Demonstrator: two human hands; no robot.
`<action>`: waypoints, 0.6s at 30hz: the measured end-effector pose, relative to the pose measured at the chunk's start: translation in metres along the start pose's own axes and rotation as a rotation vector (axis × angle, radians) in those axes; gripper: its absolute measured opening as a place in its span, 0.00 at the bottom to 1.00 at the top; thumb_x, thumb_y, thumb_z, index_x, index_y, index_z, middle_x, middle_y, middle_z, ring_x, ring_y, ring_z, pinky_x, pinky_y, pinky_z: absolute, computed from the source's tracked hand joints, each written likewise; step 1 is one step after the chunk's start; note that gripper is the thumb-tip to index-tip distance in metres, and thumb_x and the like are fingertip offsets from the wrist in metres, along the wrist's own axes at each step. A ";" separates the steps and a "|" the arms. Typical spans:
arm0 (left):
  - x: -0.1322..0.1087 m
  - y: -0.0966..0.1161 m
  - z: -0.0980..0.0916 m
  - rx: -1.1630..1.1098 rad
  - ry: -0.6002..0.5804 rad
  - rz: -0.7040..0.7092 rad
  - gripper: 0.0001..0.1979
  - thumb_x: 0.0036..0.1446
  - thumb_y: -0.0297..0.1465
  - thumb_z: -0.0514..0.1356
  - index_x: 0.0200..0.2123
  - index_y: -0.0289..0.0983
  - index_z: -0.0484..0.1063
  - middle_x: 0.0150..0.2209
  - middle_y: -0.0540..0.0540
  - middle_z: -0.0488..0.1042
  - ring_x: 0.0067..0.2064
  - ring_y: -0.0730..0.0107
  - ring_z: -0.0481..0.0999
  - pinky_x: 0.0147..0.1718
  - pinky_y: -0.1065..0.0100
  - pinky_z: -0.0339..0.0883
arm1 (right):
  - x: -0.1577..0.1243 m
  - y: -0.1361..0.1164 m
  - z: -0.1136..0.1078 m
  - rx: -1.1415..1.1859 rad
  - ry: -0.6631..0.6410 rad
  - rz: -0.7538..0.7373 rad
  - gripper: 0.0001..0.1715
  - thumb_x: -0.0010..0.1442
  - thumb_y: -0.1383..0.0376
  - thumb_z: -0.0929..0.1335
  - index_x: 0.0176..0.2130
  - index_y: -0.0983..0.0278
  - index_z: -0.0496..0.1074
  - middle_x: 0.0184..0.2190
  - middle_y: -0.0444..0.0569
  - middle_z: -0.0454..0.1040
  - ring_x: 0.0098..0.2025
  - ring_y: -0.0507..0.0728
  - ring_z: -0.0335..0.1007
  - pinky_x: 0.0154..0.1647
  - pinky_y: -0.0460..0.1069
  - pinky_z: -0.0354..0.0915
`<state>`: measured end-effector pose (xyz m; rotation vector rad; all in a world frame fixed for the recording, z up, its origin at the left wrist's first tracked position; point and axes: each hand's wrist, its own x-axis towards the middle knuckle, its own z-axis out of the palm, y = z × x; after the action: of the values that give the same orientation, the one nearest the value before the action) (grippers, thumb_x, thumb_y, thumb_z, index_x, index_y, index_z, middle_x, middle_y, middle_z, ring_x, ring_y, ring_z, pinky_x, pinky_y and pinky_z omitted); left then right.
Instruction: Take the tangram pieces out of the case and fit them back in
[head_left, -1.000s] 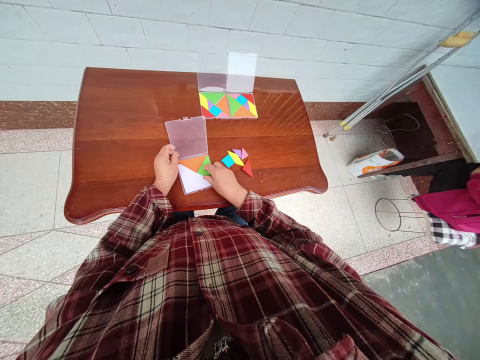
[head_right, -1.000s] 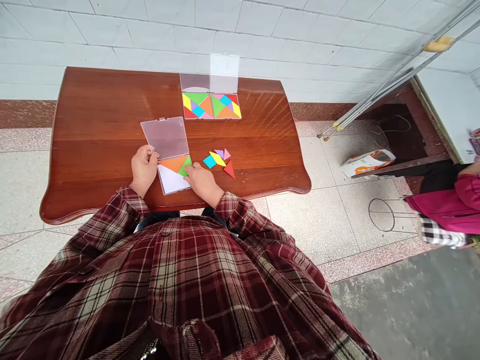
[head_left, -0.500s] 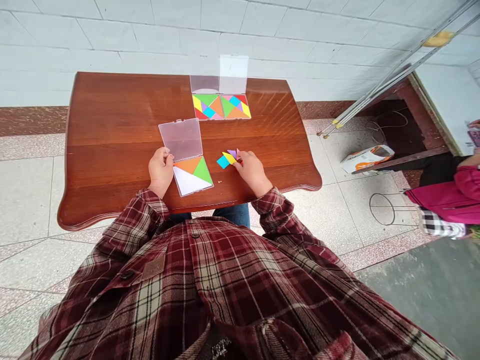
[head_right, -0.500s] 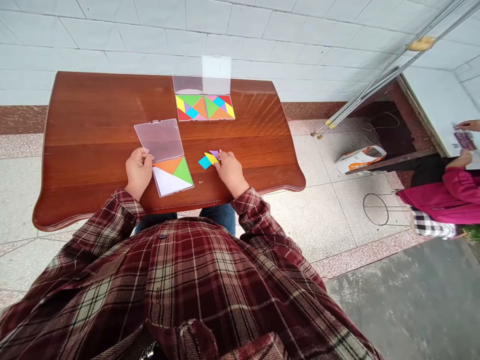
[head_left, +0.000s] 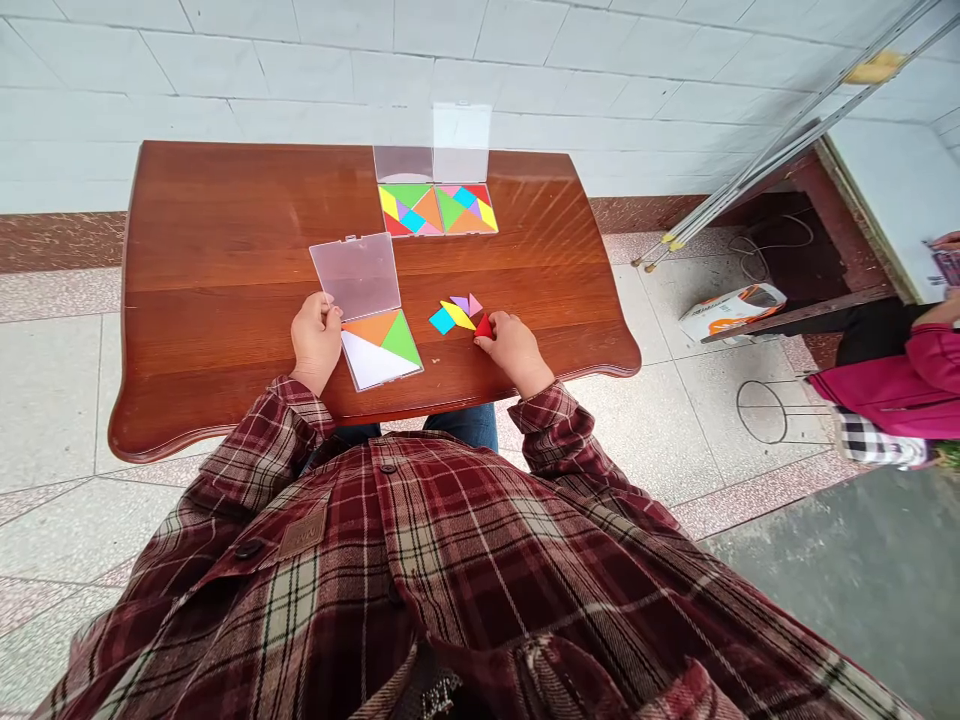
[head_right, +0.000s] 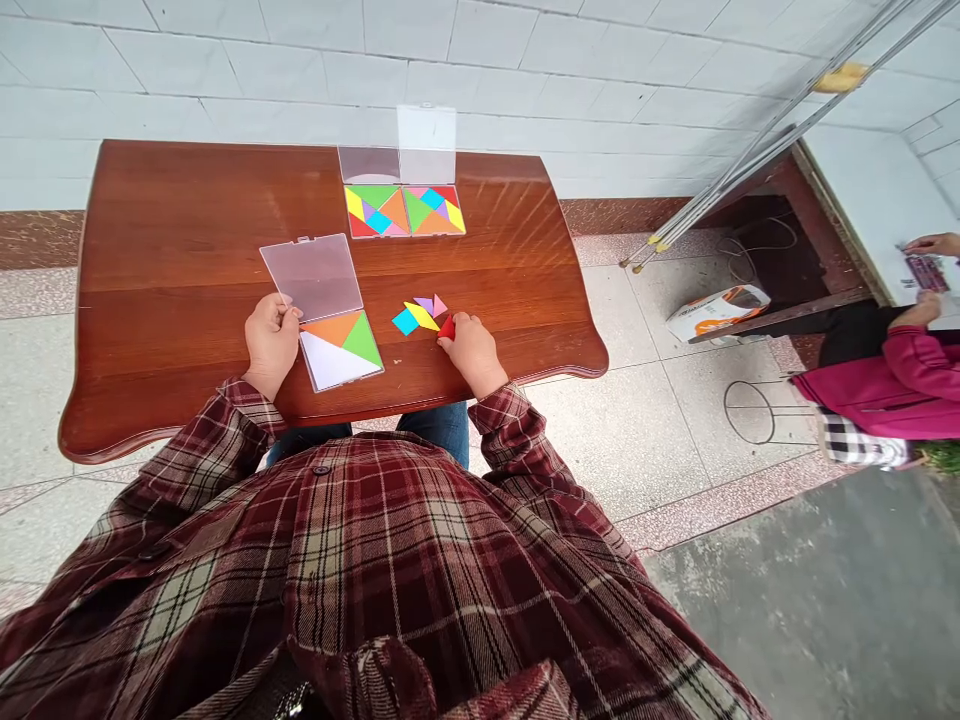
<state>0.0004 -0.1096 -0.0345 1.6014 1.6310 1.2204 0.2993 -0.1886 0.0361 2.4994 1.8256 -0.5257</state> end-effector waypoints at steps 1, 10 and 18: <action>0.000 -0.001 0.000 -0.006 -0.001 -0.001 0.09 0.53 0.27 0.57 0.39 0.38 0.69 0.32 0.49 0.74 0.34 0.73 0.75 0.40 0.69 0.70 | 0.000 -0.001 0.000 0.000 -0.005 0.001 0.23 0.58 0.59 0.69 0.51 0.67 0.68 0.47 0.58 0.72 0.46 0.61 0.70 0.44 0.52 0.63; 0.000 -0.001 0.002 -0.003 -0.003 -0.004 0.09 0.53 0.26 0.57 0.40 0.38 0.69 0.31 0.49 0.74 0.34 0.72 0.75 0.41 0.67 0.70 | 0.002 -0.011 -0.004 -0.063 0.000 -0.031 0.27 0.60 0.57 0.68 0.55 0.67 0.65 0.50 0.60 0.71 0.48 0.63 0.70 0.45 0.52 0.63; -0.003 0.004 0.001 0.018 -0.023 -0.010 0.09 0.55 0.26 0.56 0.41 0.38 0.69 0.32 0.49 0.75 0.34 0.72 0.75 0.42 0.67 0.70 | -0.003 0.003 -0.008 -0.126 0.033 0.003 0.16 0.63 0.64 0.61 0.45 0.67 0.73 0.42 0.60 0.77 0.42 0.62 0.73 0.40 0.52 0.62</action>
<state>0.0031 -0.1129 -0.0323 1.6112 1.6382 1.1811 0.3036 -0.1907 0.0443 2.4427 1.8040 -0.3595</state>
